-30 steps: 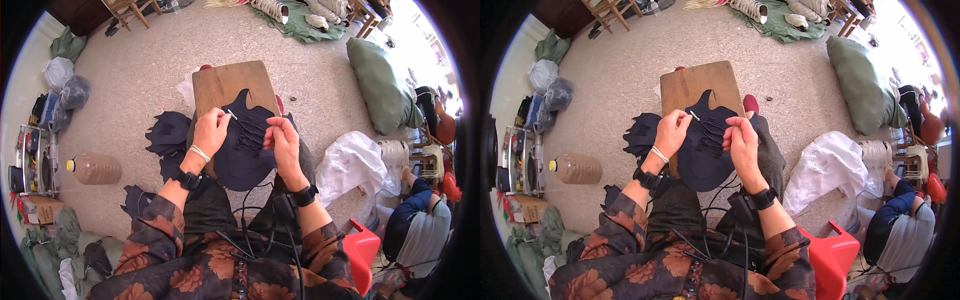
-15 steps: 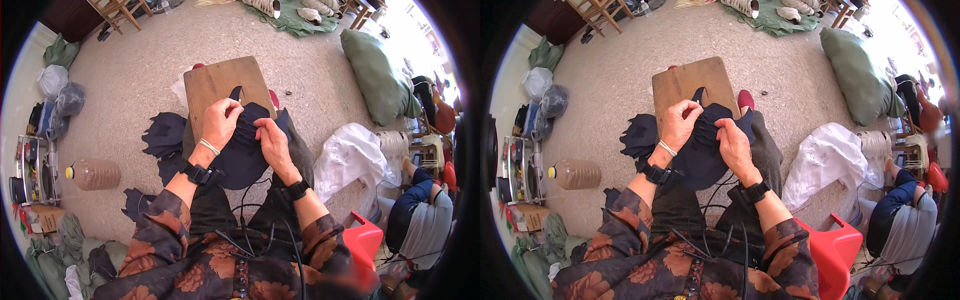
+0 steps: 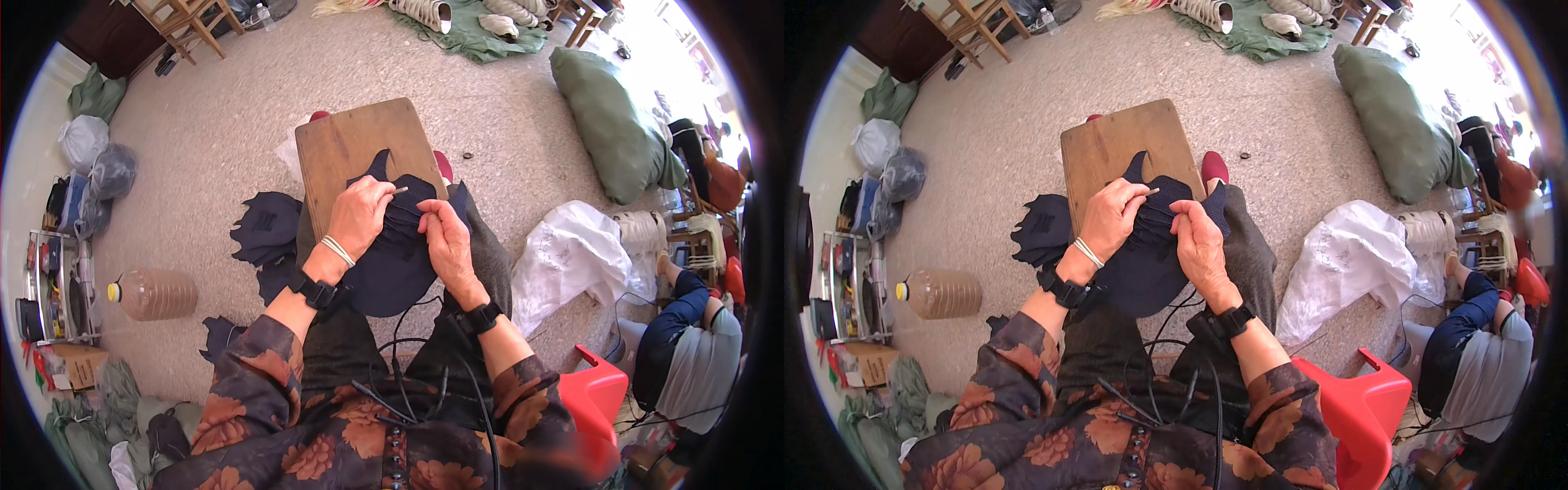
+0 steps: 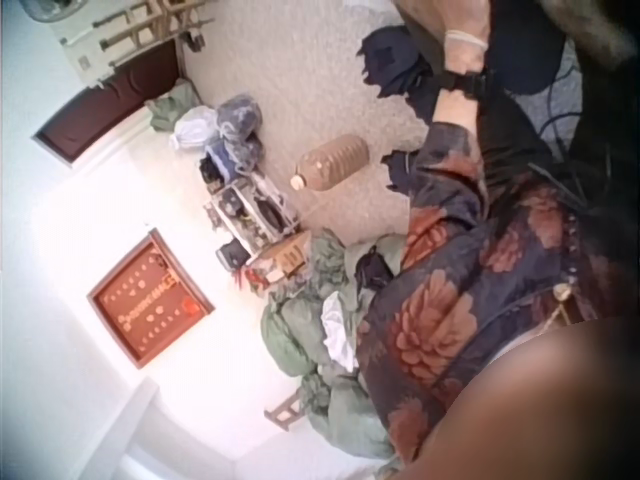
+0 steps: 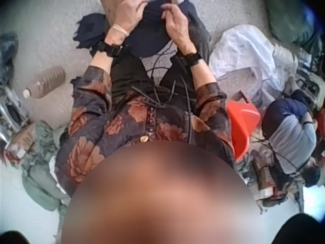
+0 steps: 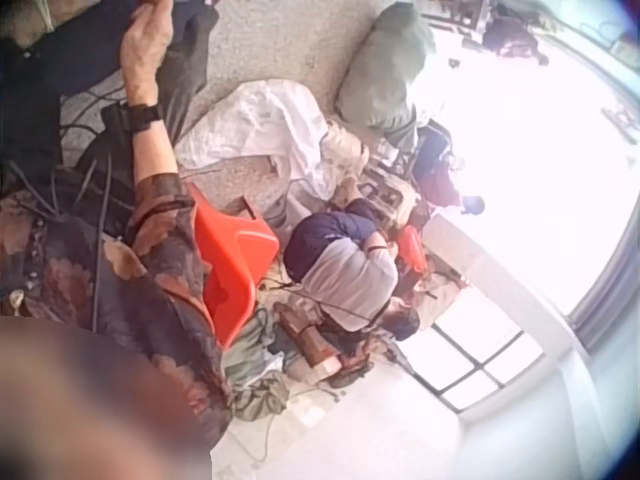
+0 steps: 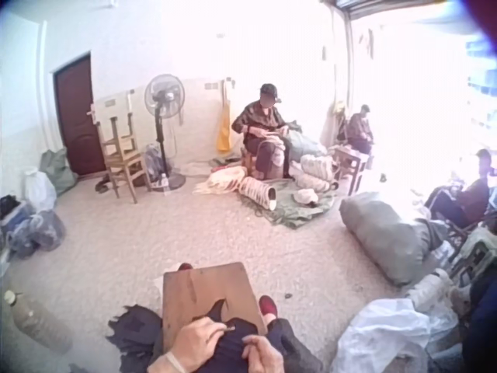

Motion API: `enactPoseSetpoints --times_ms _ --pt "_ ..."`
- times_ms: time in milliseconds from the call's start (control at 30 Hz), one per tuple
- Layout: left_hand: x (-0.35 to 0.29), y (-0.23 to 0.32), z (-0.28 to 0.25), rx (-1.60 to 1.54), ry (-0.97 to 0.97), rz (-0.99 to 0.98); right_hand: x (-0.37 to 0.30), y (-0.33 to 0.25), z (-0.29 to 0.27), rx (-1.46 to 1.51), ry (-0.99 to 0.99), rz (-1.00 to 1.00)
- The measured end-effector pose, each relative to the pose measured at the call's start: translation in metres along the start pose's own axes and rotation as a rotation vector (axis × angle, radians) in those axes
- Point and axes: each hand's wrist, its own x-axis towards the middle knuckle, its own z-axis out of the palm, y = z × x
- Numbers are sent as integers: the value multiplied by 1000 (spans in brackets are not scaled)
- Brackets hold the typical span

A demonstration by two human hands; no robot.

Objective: The recorder is seen hand-stitching or preparing components of a shoe upper, pulling thread through pre-punched holes in dark fabric/material.

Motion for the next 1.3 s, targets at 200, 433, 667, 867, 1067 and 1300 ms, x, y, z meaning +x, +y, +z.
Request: enactPoseSetpoints --times_ms 200,433,667,867,1067,1300 --pt "-3 13 -6 32 -39 156 9 -15 -1 -124 15 -29" --pt "-10 23 -4 -191 -47 -19 10 -3 -8 -86 -48 -19" --pt "-12 18 -13 -107 -97 32 11 -8 -8 -148 -128 -98" --pt "-13 16 -15 -91 -160 47 12 -11 -8 -206 -143 -121" --pt "-9 18 -21 -80 -188 53 14 -16 -8 -295 -150 -242" --pt "-12 13 -19 -184 -123 80 17 -16 -1 -260 -170 -238"
